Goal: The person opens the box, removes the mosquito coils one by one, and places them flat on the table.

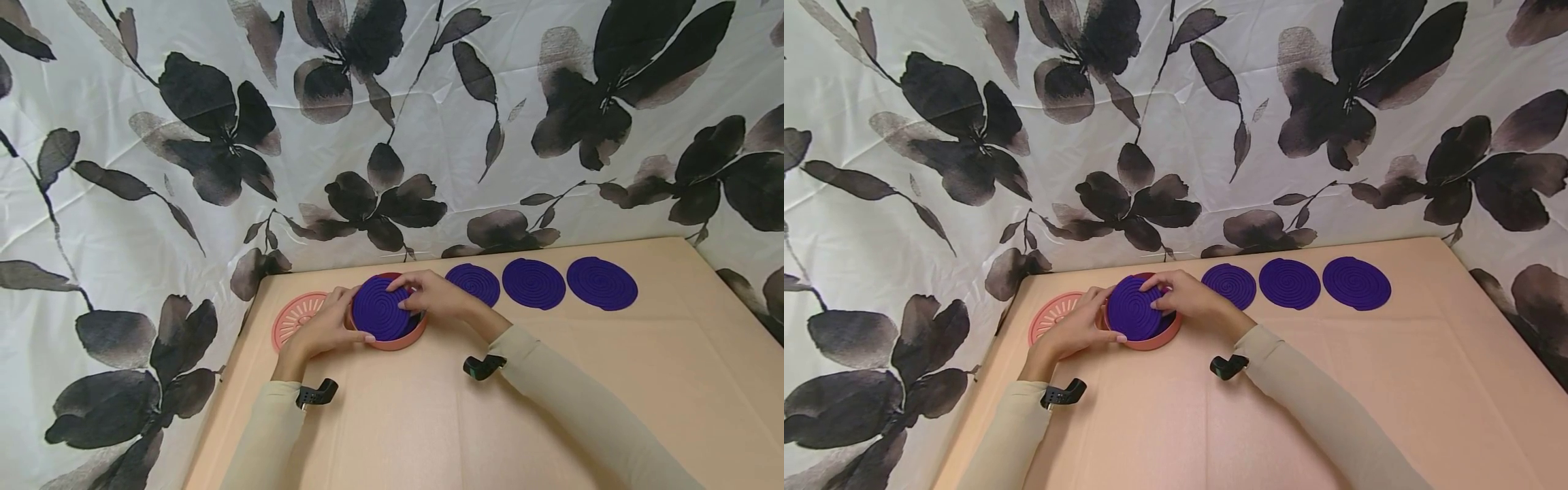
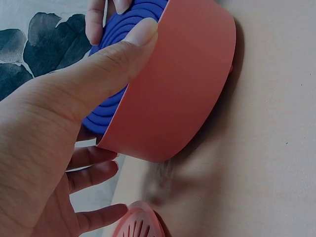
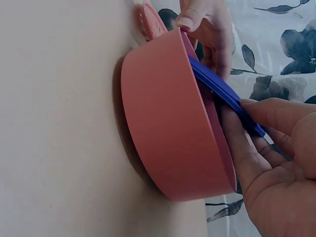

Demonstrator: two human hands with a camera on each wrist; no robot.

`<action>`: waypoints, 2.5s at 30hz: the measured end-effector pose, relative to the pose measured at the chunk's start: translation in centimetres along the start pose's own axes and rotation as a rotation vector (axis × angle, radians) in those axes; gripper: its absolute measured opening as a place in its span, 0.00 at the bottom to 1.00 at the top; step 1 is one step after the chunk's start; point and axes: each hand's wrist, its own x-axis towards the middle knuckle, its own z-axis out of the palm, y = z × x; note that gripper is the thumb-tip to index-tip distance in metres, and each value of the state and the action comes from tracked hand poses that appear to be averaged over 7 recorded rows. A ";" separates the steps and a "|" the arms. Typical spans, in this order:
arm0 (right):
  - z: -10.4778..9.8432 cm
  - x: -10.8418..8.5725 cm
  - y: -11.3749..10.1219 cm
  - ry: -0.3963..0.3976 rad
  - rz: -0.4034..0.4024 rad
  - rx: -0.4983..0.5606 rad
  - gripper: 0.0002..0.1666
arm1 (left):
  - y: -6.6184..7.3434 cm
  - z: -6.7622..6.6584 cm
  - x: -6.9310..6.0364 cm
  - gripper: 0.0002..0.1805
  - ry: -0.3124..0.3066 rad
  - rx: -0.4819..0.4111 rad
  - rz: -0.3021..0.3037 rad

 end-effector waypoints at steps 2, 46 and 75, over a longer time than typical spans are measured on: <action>-0.4 -0.1 0.0 0.010 -0.006 -0.009 0.22 | 0.0 0.0 0.0 0.64 0.002 -0.002 0.004; -7.4 -8.1 -0.3 0.016 0.017 0.008 0.24 | -0.2 0.1 0.1 0.65 0.020 -0.015 0.033; -7.7 -12.5 2.4 0.069 0.067 -0.108 0.25 | -0.5 0.0 -0.2 0.65 0.011 -0.011 0.025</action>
